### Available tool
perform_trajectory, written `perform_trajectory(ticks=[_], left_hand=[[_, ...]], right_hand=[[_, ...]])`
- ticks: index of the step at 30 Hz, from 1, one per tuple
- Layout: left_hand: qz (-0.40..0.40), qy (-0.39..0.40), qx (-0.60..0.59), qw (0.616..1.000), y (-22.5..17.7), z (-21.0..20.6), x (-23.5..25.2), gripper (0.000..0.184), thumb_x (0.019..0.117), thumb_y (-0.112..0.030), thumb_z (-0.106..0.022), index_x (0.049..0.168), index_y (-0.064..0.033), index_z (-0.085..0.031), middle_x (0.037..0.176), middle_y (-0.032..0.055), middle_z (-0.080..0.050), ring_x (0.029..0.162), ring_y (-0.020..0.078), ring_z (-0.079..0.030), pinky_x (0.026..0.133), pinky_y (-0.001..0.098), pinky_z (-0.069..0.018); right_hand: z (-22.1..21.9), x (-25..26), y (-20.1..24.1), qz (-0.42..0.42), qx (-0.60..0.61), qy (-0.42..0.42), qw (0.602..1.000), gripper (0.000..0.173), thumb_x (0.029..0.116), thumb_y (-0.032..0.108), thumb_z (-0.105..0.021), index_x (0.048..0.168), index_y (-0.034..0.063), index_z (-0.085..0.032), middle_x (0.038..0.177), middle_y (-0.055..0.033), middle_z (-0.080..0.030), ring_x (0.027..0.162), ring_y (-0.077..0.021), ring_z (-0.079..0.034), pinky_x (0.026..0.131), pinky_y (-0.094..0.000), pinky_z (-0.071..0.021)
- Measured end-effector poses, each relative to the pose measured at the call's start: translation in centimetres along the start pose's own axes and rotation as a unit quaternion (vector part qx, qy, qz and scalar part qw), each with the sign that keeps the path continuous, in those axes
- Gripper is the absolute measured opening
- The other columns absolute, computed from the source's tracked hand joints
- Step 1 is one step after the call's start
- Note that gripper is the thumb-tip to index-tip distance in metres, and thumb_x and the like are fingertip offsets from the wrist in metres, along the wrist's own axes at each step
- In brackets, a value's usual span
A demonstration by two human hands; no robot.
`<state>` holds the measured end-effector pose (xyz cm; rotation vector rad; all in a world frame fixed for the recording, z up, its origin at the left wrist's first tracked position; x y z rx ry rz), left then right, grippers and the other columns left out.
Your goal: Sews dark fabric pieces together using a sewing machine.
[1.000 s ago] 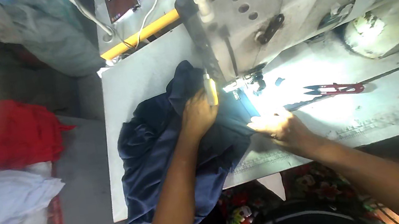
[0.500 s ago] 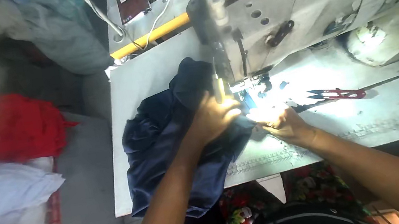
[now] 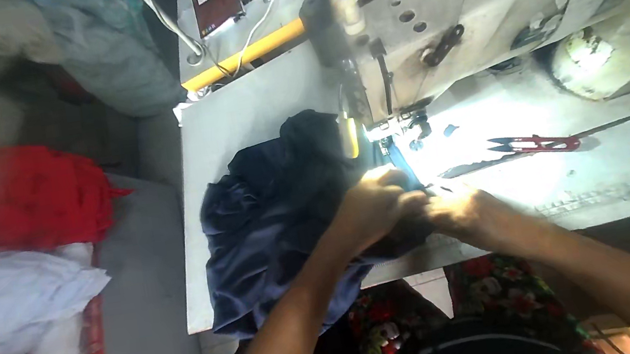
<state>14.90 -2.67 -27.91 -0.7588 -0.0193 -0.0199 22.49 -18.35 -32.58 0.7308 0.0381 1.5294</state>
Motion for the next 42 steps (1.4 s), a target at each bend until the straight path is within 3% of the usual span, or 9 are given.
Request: perform_trajectory(ticks=[3,7,9,12,16,28,37,42], left_hand=[[0.076,-0.077,0.098,0.989,2.7,-1.0,0.2,0.024,0.1045,-0.016,-0.058,0.113,0.0019,-0.071,0.129,0.0165,-0.067,0.117,0.0295,-0.067,0.097,0.0478,-0.0552],[0.063,-0.116,0.21,0.969,4.4,-1.3,-1.2,0.013,0.0957,-0.005,-0.065,0.104,-0.0004,-0.073,0.125,0.0176,-0.069,0.121,0.0351,-0.065,0.096,0.0502,-0.0558],[0.063,-0.114,0.214,0.968,4.6,-0.8,-1.7,0.011,0.0945,-0.001,-0.064,0.101,0.0006,-0.073,0.126,0.0181,-0.069,0.124,0.0359,-0.064,0.099,0.0512,-0.0541],[0.051,-0.126,0.2,0.97,4.9,-0.7,-2.0,0.009,0.093,0.002,-0.064,0.096,0.0017,-0.073,0.128,0.0186,-0.069,0.126,0.0364,-0.064,0.104,0.0547,-0.0509],[0.037,-0.144,0.191,0.97,5.3,-0.8,-2.1,0.013,0.0948,-0.001,-0.062,0.099,0.0009,-0.074,0.125,0.0168,-0.071,0.126,0.0347,-0.064,0.106,0.0542,-0.0497],[0.016,-0.177,0.174,0.969,7.3,-0.1,-0.7,0.015,0.0972,-0.002,-0.059,0.098,0.0012,-0.074,0.12,0.017,-0.074,0.125,0.0354,-0.065,0.106,0.0527,-0.0498],[0.032,-0.19,0.165,0.967,9.5,0.8,1.0,0.018,0.0988,-0.005,-0.058,0.103,0.0026,-0.074,0.125,0.0173,-0.072,0.127,0.0353,-0.064,0.108,0.0538,-0.0472],[0.044,-0.208,0.152,0.965,9.8,1.6,1.7,0.018,0.0978,-0.004,-0.059,0.104,0.004,-0.074,0.121,0.018,-0.073,0.126,0.0348,-0.064,0.11,0.0529,-0.046]], right_hand=[[-0.4,-1.1,0.0,-0.038,0.018,-0.018,0.999,0.024,0.1006,0.017,-0.057,0.099,0.0079,-0.079,0.11,-0.0074,-0.079,0.111,-0.0252,-0.073,0.088,-0.0467,-0.0573],[-0.5,-1.4,0.0,-0.042,0.013,-0.03,0.999,0.025,0.101,0.017,-0.056,0.096,0.009,-0.078,0.115,-0.0064,-0.078,0.11,-0.0245,-0.074,0.082,-0.0491,-0.0571],[-0.5,-1.4,0.0,-0.034,0.002,-0.031,0.999,0.025,0.1012,0.017,-0.055,0.093,0.0096,-0.078,0.12,-0.0065,-0.076,0.106,-0.0245,-0.074,0.079,-0.0495,-0.0552],[-0.7,-1.3,0.2,-0.032,-0.024,-0.036,0.999,0.024,0.1008,0.016,-0.056,0.094,0.0115,-0.078,0.113,-0.004,-0.078,0.105,-0.0219,-0.074,0.077,-0.0474,-0.0541],[-0.8,-1.5,0.5,-0.045,-0.048,-0.044,0.997,0.023,0.1008,0.014,-0.056,0.095,0.0127,-0.077,0.111,-0.0033,-0.079,0.106,-0.0199,-0.074,0.074,-0.0445,-0.0541],[-0.9,-0.1,-0.4,-0.055,-0.06,-0.054,0.995,0.021,0.0992,0.016,-0.059,0.096,0.0125,-0.079,0.111,-0.0041,-0.079,0.107,-0.0198,-0.073,0.087,-0.0458,-0.0527],[-1.0,1.6,-2.3,-0.076,-0.026,-0.062,0.995,0.02,0.0936,0.012,-0.063,0.101,0.0078,-0.081,0.112,-0.0094,-0.077,0.105,-0.0275,-0.073,0.087,-0.0505,-0.0534],[-1.1,2.6,-3.5,-0.08,-0.026,-0.053,0.995,0.024,0.0972,0.016,-0.061,0.109,0.0071,-0.08,0.115,-0.011,-0.076,0.107,-0.0294,-0.072,0.089,-0.0503,-0.0542]])
Point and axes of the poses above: each hand's wrist, its own x-axis towards the middle knuckle, its own z-axis out of the back of the hand, y = z × x, the point moved 4 cm from there along x, towards the middle knuckle
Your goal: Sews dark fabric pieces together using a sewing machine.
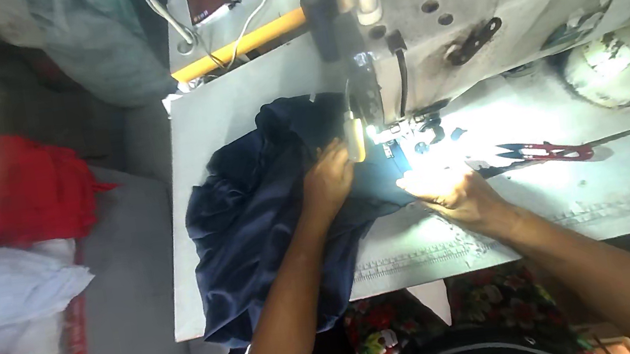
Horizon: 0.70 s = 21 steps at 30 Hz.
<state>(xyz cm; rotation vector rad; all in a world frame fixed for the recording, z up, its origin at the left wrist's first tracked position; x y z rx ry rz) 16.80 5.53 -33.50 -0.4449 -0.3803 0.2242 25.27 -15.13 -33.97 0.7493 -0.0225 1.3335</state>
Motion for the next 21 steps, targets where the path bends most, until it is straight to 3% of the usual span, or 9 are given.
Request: perform_trajectory(ticks=[4,8,11,14,21], left_hand=[[0.019,-0.01,-0.012,1.0,0.1,0.2,0.8,0.018,0.0983,-0.005,-0.059,0.103,0.0045,-0.074,0.123,0.0194,-0.072,0.127,0.0369,-0.063,0.109,0.0547,-0.0457],[0.052,0.016,-0.003,0.999,0.7,0.4,1.5,0.023,0.1008,-0.008,-0.057,0.113,0.0048,-0.071,0.132,0.0223,-0.067,0.132,0.0381,-0.059,0.109,0.0555,-0.0456],[0.139,0.116,0.05,0.982,0.7,1.3,1.9,0.033,0.1068,-0.024,-0.052,0.126,-0.0019,-0.068,0.144,0.018,-0.059,0.142,0.0341,-0.049,0.119,0.0606,-0.0281],[0.151,0.161,0.099,0.97,0.9,2.7,1.2,0.045,0.1085,-0.04,-0.047,0.134,-0.008,-0.066,0.148,0.0137,-0.057,0.144,0.0315,-0.047,0.118,0.0657,-0.0221],[0.11,0.123,0.065,0.984,0.8,4.5,-1.8,0.039,0.1061,-0.034,-0.055,0.119,-0.0021,-0.072,0.127,0.0178,-0.068,0.132,0.0361,-0.057,0.115,0.0706,-0.0222]], right_hand=[[-0.1,0.6,-0.7,-0.006,0.005,0.0,1.0,0.025,0.096,0.014,-0.062,0.112,0.0063,-0.079,0.117,-0.0124,-0.076,0.109,-0.031,-0.071,0.093,-0.0506,-0.0523],[-0.5,0.8,-1.2,-0.013,0.0,-0.004,1.0,0.026,0.0975,0.016,-0.062,0.115,0.006,-0.078,0.12,-0.0125,-0.075,0.114,-0.0318,-0.07,0.097,-0.0524,-0.0517],[-0.7,0.6,-1.6,-0.023,0.002,0.007,1.0,0.026,0.0972,0.016,-0.062,0.115,0.0066,-0.079,0.118,-0.012,-0.076,0.111,-0.0311,-0.071,0.096,-0.0521,-0.0531],[-0.7,0.4,-1.9,-0.025,0.003,0.017,1.0,0.028,0.0979,0.02,-0.061,0.115,0.0066,-0.079,0.115,-0.0122,-0.077,0.109,-0.0302,-0.072,0.095,-0.0512,-0.0538],[-0.5,0.3,-1.4,-0.036,-0.008,0.018,0.999,0.026,0.0948,0.015,-0.063,0.11,0.0035,-0.079,0.11,-0.0143,-0.077,0.104,-0.0295,-0.074,0.094,-0.0474,-0.0551]])
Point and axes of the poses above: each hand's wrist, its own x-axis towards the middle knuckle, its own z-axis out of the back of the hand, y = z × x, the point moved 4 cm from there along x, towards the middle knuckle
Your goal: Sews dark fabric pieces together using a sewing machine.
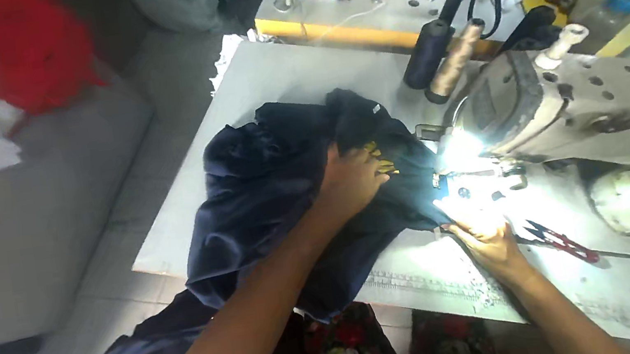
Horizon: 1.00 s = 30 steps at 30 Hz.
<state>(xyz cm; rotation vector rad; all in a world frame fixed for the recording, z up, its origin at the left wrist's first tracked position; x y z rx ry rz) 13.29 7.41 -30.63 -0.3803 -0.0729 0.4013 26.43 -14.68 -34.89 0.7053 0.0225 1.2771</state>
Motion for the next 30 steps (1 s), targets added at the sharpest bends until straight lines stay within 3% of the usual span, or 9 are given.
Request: perform_trajectory(ticks=[8,12,16,18,21,23,25,27,30], left_hand=[[-0.114,-0.075,-0.023,0.99,0.1,-0.7,-0.5,0.036,0.1,-0.044,-0.062,0.119,-0.017,-0.077,0.112,0.0154,-0.07,0.122,0.0371,-0.061,0.115,0.0788,-0.0085],[-0.161,-0.059,-0.013,0.985,-0.1,0.7,-0.2,0.024,0.0964,-0.035,-0.07,0.099,-0.014,-0.08,0.097,0.0112,-0.069,0.114,0.0341,-0.064,0.114,0.0796,-0.0068],[-0.199,-0.066,-0.06,0.976,-1.0,2.2,-0.7,0.021,0.0982,-0.024,-0.066,0.092,-0.0077,-0.076,0.103,0.0109,-0.073,0.125,0.0332,-0.062,0.115,0.0794,-0.0082],[-0.202,-0.051,-0.083,0.975,-2.6,3.4,-1.6,0.024,0.0997,-0.023,-0.063,0.089,-0.0054,-0.075,0.095,0.0104,-0.075,0.114,0.0303,-0.068,0.118,0.0754,-0.0073],[-0.253,-0.036,-0.105,0.961,-6.2,4.3,-4.1,0.024,0.0966,-0.025,-0.066,0.08,-0.0093,-0.073,0.072,0.0023,-0.067,0.082,0.0178,-0.07,0.121,0.0661,-0.0192],[-0.292,0.012,-0.152,0.944,-8.7,3.5,-5.9,0.022,0.0967,-0.022,-0.067,0.08,-0.0081,-0.073,0.069,0.0024,-0.067,0.076,0.0149,-0.069,0.12,0.0555,-0.0283],[-0.314,0.114,-0.228,0.914,-10.6,1.9,-7.0,0.021,0.0982,-0.014,-0.064,0.084,0.0,-0.072,0.074,0.0109,-0.068,0.079,0.0234,-0.07,0.113,0.0501,-0.0392],[-0.295,0.206,-0.292,0.886,-11.6,0.2,-6.8,0.024,0.0996,-0.011,-0.062,0.087,0.0069,-0.071,0.08,0.0186,-0.068,0.082,0.0305,-0.067,0.095,0.0488,-0.0483],[-0.207,0.175,-0.288,0.919,-11.1,-1.6,-4.9,0.04,0.1053,-0.023,-0.055,0.091,0.0103,-0.072,0.099,0.0232,-0.071,0.1,0.0331,-0.068,0.091,0.0471,-0.0503]], right_hand=[[0.2,-0.1,0.2,-0.007,0.004,0.006,1.0,0.026,0.0936,0.013,-0.064,0.112,0.0026,-0.079,0.11,-0.0141,-0.078,0.103,-0.0257,-0.074,0.095,-0.0416,-0.0551],[0.1,-0.1,0.3,-0.003,0.004,0.006,1.0,0.024,0.0937,0.014,-0.064,0.107,0.0023,-0.08,0.107,-0.0149,-0.078,0.101,-0.0262,-0.074,0.093,-0.0421,-0.0553],[0.1,-0.1,0.1,-0.003,0.017,0.013,1.0,0.025,0.0944,0.017,-0.065,0.109,0.0033,-0.08,0.109,-0.0135,-0.078,0.104,-0.0262,-0.074,0.094,-0.0425,-0.0553],[0.2,0.1,0.2,-0.001,0.032,0.023,0.999,0.026,0.0954,0.021,-0.065,0.108,0.005,-0.08,0.114,-0.0116,-0.077,0.109,-0.0249,-0.073,0.098,-0.0419,-0.0545],[0.8,0.2,1.1,0.019,0.062,0.064,0.996,0.026,0.0956,0.024,-0.065,0.11,0.0082,-0.081,0.12,-0.0094,-0.076,0.117,-0.0268,-0.07,0.101,-0.0457,-0.0537],[1.5,-0.2,2.9,0.055,0.071,0.08,0.993,0.023,0.0918,0.017,-0.065,0.105,0.0075,-0.081,0.117,-0.0092,-0.077,0.116,-0.0284,-0.071,0.099,-0.0468,-0.0545],[1.8,-1.4,4.3,0.1,0.045,0.066,0.992,0.022,0.0931,0.014,-0.06,0.1,0.0109,-0.081,0.114,-0.0051,-0.078,0.116,-0.0246,-0.071,0.097,-0.045,-0.0562],[2.0,-2.9,5.1,0.115,0.013,0.042,0.992,0.024,0.093,0.009,-0.057,0.098,0.0093,-0.081,0.113,-0.0055,-0.078,0.113,-0.0243,-0.073,0.096,-0.0479,-0.0546],[2.2,-4.7,4.7,0.075,0.01,0.008,0.997,0.025,0.0922,0.011,-0.057,0.097,0.0029,-0.08,0.107,-0.0118,-0.079,0.105,-0.028,-0.075,0.091,-0.0489,-0.0568]])
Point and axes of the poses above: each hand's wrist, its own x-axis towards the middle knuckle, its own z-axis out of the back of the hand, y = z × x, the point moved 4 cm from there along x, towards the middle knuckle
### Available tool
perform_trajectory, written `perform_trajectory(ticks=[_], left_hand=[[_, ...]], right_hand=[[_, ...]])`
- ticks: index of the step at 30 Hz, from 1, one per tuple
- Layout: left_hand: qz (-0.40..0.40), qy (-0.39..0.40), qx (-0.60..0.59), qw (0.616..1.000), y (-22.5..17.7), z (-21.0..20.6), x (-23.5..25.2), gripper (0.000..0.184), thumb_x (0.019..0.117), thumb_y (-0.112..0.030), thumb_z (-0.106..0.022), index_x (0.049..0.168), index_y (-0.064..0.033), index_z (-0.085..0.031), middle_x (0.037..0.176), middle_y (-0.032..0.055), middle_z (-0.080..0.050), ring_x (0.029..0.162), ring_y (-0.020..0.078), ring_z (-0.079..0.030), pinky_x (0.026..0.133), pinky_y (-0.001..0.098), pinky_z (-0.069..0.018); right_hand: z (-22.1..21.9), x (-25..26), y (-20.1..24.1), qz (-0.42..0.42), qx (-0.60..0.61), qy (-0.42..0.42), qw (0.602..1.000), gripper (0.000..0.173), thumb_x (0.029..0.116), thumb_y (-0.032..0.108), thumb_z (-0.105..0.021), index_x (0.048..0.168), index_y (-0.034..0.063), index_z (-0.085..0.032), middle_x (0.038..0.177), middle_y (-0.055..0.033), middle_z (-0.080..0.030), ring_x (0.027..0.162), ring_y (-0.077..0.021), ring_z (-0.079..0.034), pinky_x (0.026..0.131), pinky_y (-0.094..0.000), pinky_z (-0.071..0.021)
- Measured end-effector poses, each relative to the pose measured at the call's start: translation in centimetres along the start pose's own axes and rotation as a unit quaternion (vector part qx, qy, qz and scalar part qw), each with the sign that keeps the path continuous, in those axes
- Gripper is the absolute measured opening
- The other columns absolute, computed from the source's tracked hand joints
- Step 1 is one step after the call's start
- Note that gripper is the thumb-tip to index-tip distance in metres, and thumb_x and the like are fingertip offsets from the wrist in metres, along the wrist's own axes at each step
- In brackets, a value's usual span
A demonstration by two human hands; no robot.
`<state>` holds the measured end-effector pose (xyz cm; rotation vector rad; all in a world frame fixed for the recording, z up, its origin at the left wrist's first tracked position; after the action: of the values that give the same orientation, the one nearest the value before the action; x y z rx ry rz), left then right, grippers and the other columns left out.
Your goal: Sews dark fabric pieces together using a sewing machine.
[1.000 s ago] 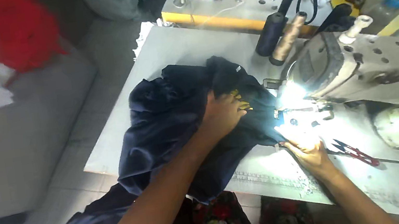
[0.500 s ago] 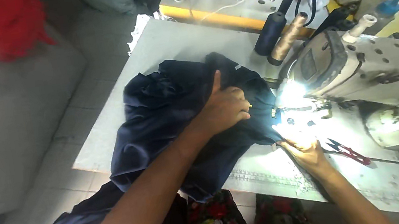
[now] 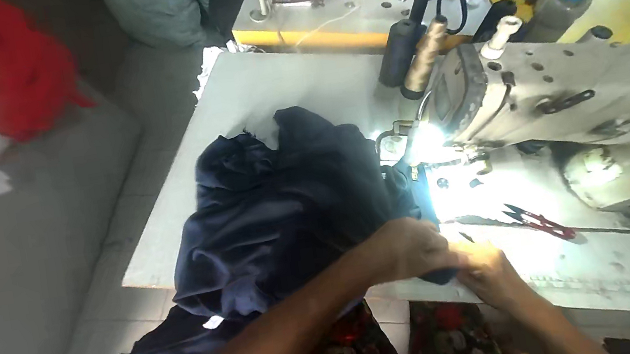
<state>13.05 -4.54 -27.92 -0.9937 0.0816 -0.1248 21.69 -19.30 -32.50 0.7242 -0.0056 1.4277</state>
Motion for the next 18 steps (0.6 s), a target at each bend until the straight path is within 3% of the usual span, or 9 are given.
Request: perform_trajectory(ticks=[3,5,6,9,12,15,17,18], left_hand=[[0.094,-0.119,0.171,0.974,3.4,0.3,1.2,0.033,0.1045,-0.023,-0.057,0.099,0.0047,-0.074,0.113,0.0189,-0.071,0.112,0.0338,-0.067,0.097,0.0521,-0.0511],[0.115,-0.171,0.27,0.941,4.6,0.4,1.2,0.018,0.0949,-0.018,-0.071,0.096,0.0,-0.073,0.107,0.0174,-0.071,0.104,0.0369,-0.069,0.083,0.0547,-0.0548],[0.131,-0.164,0.289,0.934,4.5,0.5,1.0,0.016,0.0928,-0.017,-0.073,0.097,-0.001,-0.074,0.107,0.0174,-0.071,0.104,0.0386,-0.068,0.08,0.0556,-0.0542],[0.194,-0.115,0.286,0.931,4.1,1.2,-0.1,0.014,0.0946,-0.01,-0.07,0.105,-0.0006,-0.072,0.12,0.0181,-0.068,0.115,0.0401,-0.064,0.086,0.0562,-0.0544],[0.229,-0.121,0.28,0.924,4.3,2.3,-1.1,0.017,0.0958,-0.01,-0.069,0.109,-0.0006,-0.071,0.124,0.0162,-0.069,0.116,0.038,-0.065,0.086,0.0548,-0.0554],[0.238,-0.142,0.298,0.913,4.4,2.7,-0.9,0.023,0.0989,-0.016,-0.066,0.117,-0.0011,-0.069,0.128,0.017,-0.067,0.115,0.0399,-0.065,0.083,0.0549,-0.0552],[0.2,-0.175,0.324,0.908,4.2,2.3,-0.3,0.031,0.0987,-0.023,-0.068,0.125,-0.0057,-0.069,0.129,0.0192,-0.066,0.115,0.0424,-0.064,0.081,0.0568,-0.0546],[0.159,-0.185,0.336,0.91,3.9,2.0,0.0,0.036,0.0963,-0.025,-0.071,0.13,-0.0113,-0.069,0.134,0.0176,-0.065,0.119,0.0424,-0.063,0.085,0.0596,-0.0542]], right_hand=[[-0.2,-0.7,-0.2,-0.03,-0.001,-0.007,1.0,0.028,0.094,0.009,-0.056,0.11,-0.0005,-0.077,0.115,-0.0136,-0.077,0.107,-0.0296,-0.074,0.092,-0.0489,-0.056],[-0.3,-0.6,-0.1,-0.026,-0.006,-0.015,1.0,0.028,0.0946,0.008,-0.056,0.11,0.0016,-0.078,0.114,-0.011,-0.077,0.107,-0.0273,-0.075,0.093,-0.0472,-0.0563],[-0.4,-0.6,-0.1,-0.022,-0.009,-0.015,1.0,0.028,0.0945,0.008,-0.055,0.109,0.0028,-0.079,0.114,-0.0094,-0.078,0.108,-0.0263,-0.075,0.094,-0.0471,-0.0563],[-0.3,-0.5,-0.2,-0.01,-0.006,-0.01,1.0,0.027,0.096,0.01,-0.055,0.107,0.0067,-0.08,0.114,-0.006,-0.078,0.11,-0.0231,-0.074,0.094,-0.0455,-0.0562],[-0.4,-0.6,-0.1,-0.004,-0.011,-0.011,1.0,0.028,0.097,0.01,-0.054,0.107,0.0083,-0.079,0.115,-0.0057,-0.078,0.111,-0.0226,-0.073,0.093,-0.0461,-0.0562],[-0.6,-0.6,0.4,-0.002,-0.037,-0.017,0.999,0.028,0.0965,0.009,-0.054,0.108,0.0082,-0.079,0.113,-0.0061,-0.078,0.109,-0.0236,-0.074,0.089,-0.0475,-0.0567],[-0.7,-0.5,0.5,-0.003,-0.049,-0.024,0.998,0.028,0.0964,0.009,-0.054,0.107,0.0085,-0.079,0.113,-0.0057,-0.078,0.108,-0.023,-0.075,0.088,-0.0464,-0.0569],[-0.8,-0.5,0.5,-0.003,-0.051,-0.027,0.998,0.028,0.0965,0.009,-0.054,0.107,0.0088,-0.08,0.113,-0.0056,-0.078,0.108,-0.0227,-0.075,0.088,-0.0462,-0.057]])
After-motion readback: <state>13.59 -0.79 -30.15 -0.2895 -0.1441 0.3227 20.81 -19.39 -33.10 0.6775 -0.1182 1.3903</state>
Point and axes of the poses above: each hand's wrist, its own x-axis towards the middle knuckle, its own z-axis out of the back of the hand, y = z × x, the point moved 4 cm from there along x, towards the middle knuckle
